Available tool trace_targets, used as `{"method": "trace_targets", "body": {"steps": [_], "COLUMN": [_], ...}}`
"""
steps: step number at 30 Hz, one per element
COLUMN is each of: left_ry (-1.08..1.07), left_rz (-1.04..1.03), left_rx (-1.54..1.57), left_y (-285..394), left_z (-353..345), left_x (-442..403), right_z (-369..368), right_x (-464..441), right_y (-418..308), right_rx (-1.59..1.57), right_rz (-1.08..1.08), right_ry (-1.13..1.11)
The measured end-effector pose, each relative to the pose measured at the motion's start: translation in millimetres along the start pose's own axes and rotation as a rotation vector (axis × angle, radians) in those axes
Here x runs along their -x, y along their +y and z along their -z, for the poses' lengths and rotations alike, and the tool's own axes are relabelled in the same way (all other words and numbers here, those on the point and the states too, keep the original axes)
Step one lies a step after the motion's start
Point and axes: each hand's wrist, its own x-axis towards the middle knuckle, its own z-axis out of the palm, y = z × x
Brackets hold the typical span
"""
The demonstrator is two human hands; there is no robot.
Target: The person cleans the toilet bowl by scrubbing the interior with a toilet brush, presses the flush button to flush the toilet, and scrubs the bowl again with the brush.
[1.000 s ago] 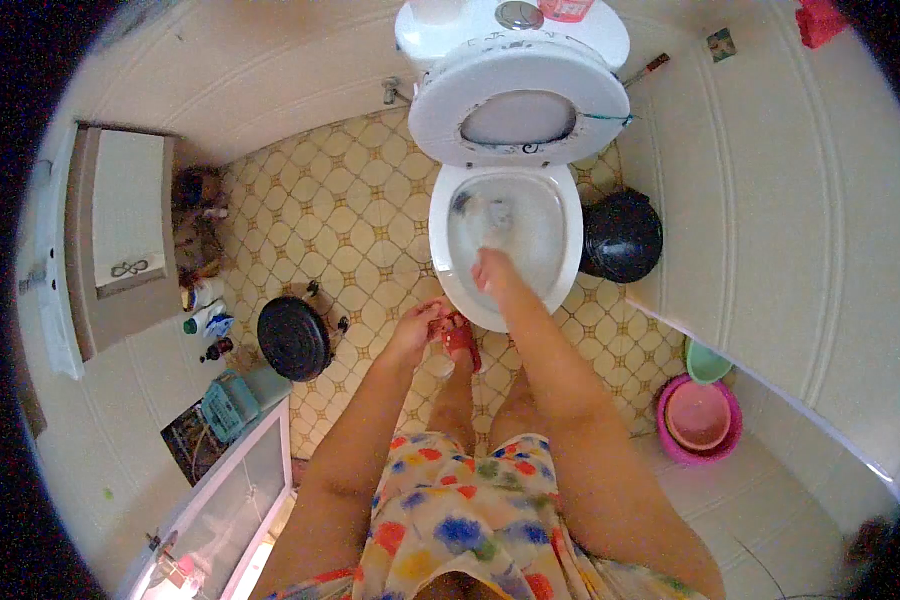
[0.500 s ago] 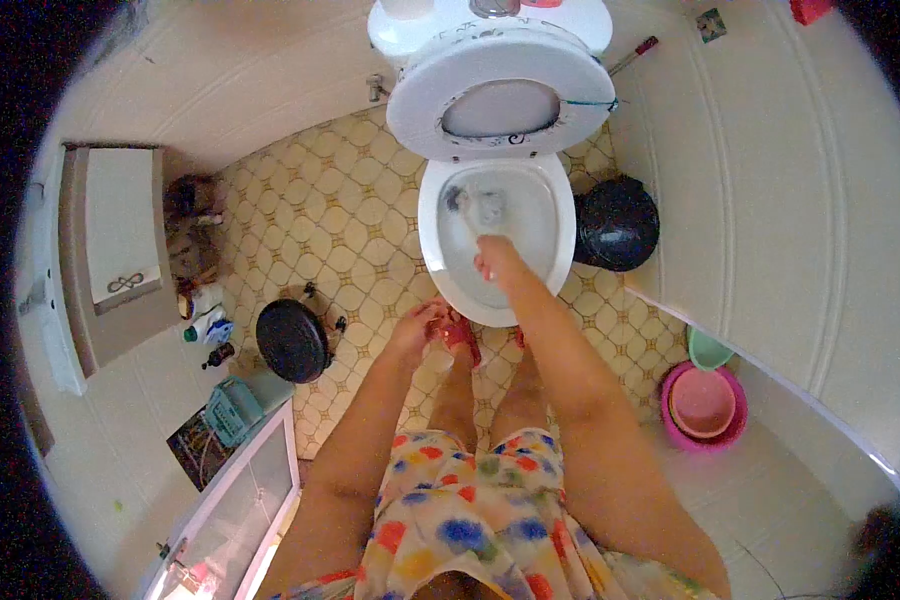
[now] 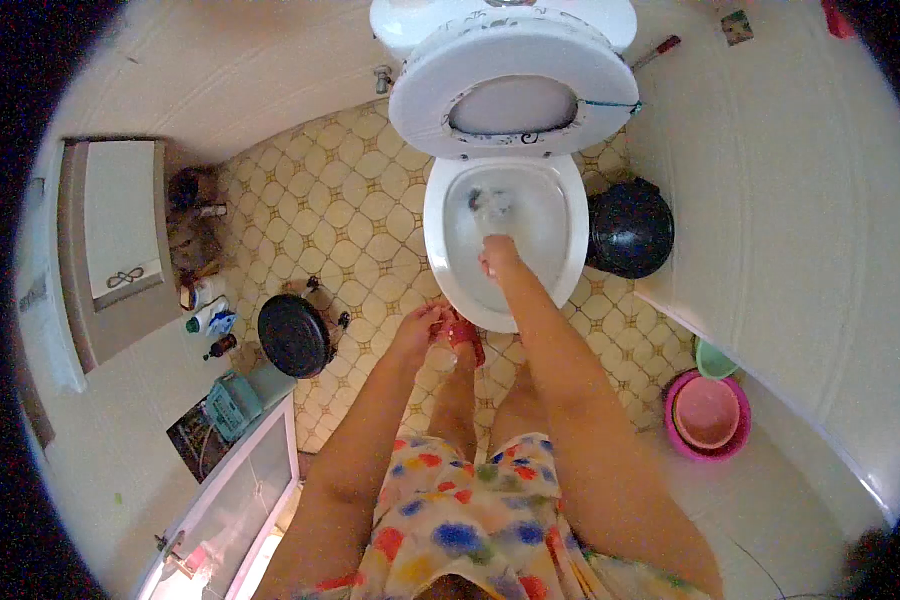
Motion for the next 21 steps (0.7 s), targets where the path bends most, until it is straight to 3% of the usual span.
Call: {"method": "trace_targets", "body": {"steps": [2,5,8,11,14,17,20,21], "left_ry": [0.031,0.104,0.112,0.110,0.119,0.125,0.141,0.132], "left_rz": [0.015,0.063,0.070,0.066,0.078,0.057,0.069,0.080], "left_rx": [-0.019,-0.035,-0.028,-0.021,-0.042,-0.054,-0.061,-0.049], "left_y": [0.9,-1.0,-6.6,-8.1,-1.1,8.9,2.2,5.6], "left_z": [1.4,8.0,17.1,15.2,5.6,1.8,2.2,0.2], "left_x": [-0.3,-2.4,-9.5,-7.8,-3.8,-7.1,-7.6,-9.2], "right_z": [41.9,55.7,61.6,83.8,81.8,51.6,57.7,65.8], "right_x": [39.2,61.8,67.0,118.2,98.9,19.9,33.6,41.5], "right_y": [-32.1,-25.3,5.8,-10.1,-1.0,42.1,-4.8,-4.7], "right_rx": [-1.391,-1.780,-2.035,-2.099,-2.188,-2.104,-2.129,-2.177], "right_rz": [-0.403,-0.231,-0.252,-0.075,-0.083,-0.139,-0.144,-0.118], "right_ry": [0.115,0.191,0.111,-0.076,0.002,0.028,0.098,0.023]}}
